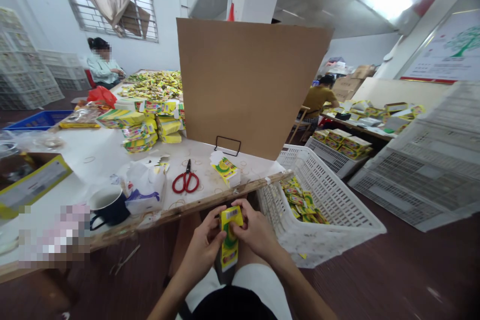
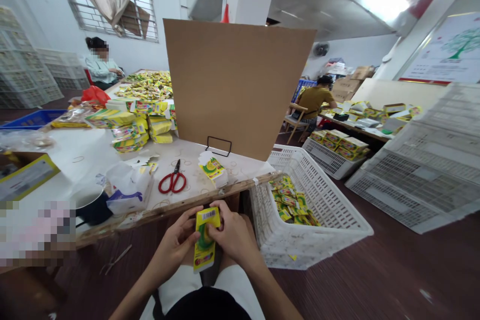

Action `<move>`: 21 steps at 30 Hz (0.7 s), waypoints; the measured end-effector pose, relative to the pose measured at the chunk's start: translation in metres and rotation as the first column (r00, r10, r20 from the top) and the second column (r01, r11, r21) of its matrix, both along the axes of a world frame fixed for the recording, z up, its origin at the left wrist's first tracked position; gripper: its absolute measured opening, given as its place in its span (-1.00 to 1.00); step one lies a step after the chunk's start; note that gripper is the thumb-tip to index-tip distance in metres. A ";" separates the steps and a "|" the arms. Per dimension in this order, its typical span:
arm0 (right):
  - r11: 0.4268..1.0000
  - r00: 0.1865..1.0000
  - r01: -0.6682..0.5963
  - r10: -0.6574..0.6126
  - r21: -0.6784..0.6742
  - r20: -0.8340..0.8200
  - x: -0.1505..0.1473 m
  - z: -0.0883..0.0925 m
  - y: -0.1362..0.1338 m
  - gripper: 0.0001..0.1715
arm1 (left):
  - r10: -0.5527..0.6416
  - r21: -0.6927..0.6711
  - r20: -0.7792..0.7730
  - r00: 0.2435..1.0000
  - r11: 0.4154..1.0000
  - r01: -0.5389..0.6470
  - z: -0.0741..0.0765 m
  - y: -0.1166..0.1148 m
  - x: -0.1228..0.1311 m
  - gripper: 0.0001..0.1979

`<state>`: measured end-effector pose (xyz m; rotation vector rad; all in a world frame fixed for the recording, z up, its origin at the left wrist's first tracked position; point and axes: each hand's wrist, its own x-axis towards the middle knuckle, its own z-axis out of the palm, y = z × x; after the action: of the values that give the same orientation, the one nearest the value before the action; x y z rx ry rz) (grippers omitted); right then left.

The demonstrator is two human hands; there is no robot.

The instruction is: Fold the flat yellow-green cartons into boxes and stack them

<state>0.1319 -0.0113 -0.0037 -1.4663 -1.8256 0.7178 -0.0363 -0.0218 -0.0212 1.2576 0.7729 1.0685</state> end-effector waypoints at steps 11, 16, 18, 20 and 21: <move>0.987 0.900 -0.155 0.156 0.036 -0.407 0.010 -0.006 0.007 -0.75 | -0.005 -0.076 0.092 0.996 0.997 0.012 0.006 0.001 0.000 -0.47; 0.998 0.921 -0.045 0.060 0.050 -0.385 0.023 -0.006 0.008 -0.79 | 0.051 -0.072 0.073 0.996 0.996 -0.045 -0.002 0.000 0.019 -0.45; 0.959 0.970 0.180 -0.136 0.218 -0.203 0.044 -0.001 0.017 -0.78 | 0.105 -0.049 0.031 0.994 0.993 -0.104 -0.007 0.001 0.021 -0.39; 0.799 0.900 0.393 -0.435 0.455 -0.015 0.069 0.004 0.033 -0.75 | 0.139 -0.033 -0.002 0.990 0.990 -0.139 -0.010 0.004 0.020 -0.36; 0.732 0.843 0.426 -0.535 0.532 0.059 0.079 0.006 0.043 -0.72 | 0.146 -0.033 -0.014 0.989 0.989 -0.146 -0.012 0.005 0.019 -0.36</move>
<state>0.2114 0.0313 0.0020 -1.5874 -1.4999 -0.1807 -0.0174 -0.0172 -0.0331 1.1936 0.8992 1.1620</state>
